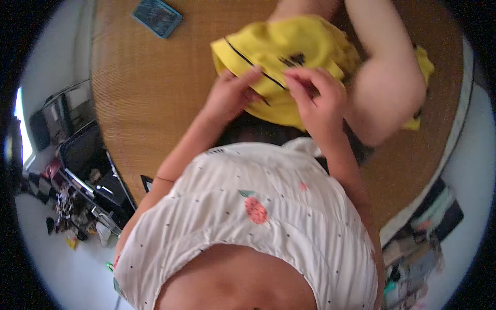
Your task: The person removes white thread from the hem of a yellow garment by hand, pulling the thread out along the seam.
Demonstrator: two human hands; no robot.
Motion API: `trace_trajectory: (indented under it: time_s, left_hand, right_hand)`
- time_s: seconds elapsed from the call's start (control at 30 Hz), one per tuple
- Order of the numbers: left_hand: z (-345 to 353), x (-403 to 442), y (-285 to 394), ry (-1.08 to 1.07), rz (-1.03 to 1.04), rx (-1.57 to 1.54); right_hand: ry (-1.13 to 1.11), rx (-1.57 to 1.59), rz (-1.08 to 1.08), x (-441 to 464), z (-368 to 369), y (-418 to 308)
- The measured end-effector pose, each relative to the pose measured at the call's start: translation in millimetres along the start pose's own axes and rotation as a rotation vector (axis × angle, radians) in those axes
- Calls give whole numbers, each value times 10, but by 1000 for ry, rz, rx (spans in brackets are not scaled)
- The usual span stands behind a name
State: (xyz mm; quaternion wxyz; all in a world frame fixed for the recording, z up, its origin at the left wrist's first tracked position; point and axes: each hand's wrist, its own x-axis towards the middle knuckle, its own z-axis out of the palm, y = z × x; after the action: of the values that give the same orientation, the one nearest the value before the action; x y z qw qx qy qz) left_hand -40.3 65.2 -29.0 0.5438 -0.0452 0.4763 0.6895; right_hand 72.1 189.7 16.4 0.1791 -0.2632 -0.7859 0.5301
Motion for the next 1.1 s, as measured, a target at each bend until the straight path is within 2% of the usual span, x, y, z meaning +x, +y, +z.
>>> trace_trajectory:
  time_s: [0.1, 0.23, 0.33, 0.43, 0.63, 1.1]
  left_hand:
    - [-58, 14, 5, -71, -3, -88]
    - [1, -46, 69, -36, -16, -76]
    - [31, -67, 93, -42, -16, -78]
    - [-15, -48, 70, -59, 0, -53]
    - [-25, -42, 20, -23, 25, -2]
    - [7, -63, 53, -31, 35, -51]
  right_hand:
    - [6, 63, 61, 8, 16, 33]
    - [9, 120, 79, -30, 13, 60]
    - [56, 66, 0, -16, 9, 18]
    - [-18, 2, 15, -60, -12, -20]
    - [-31, -74, -54, -95, 29, 55]
    - [-78, -171, -74, -79, 1, 19]
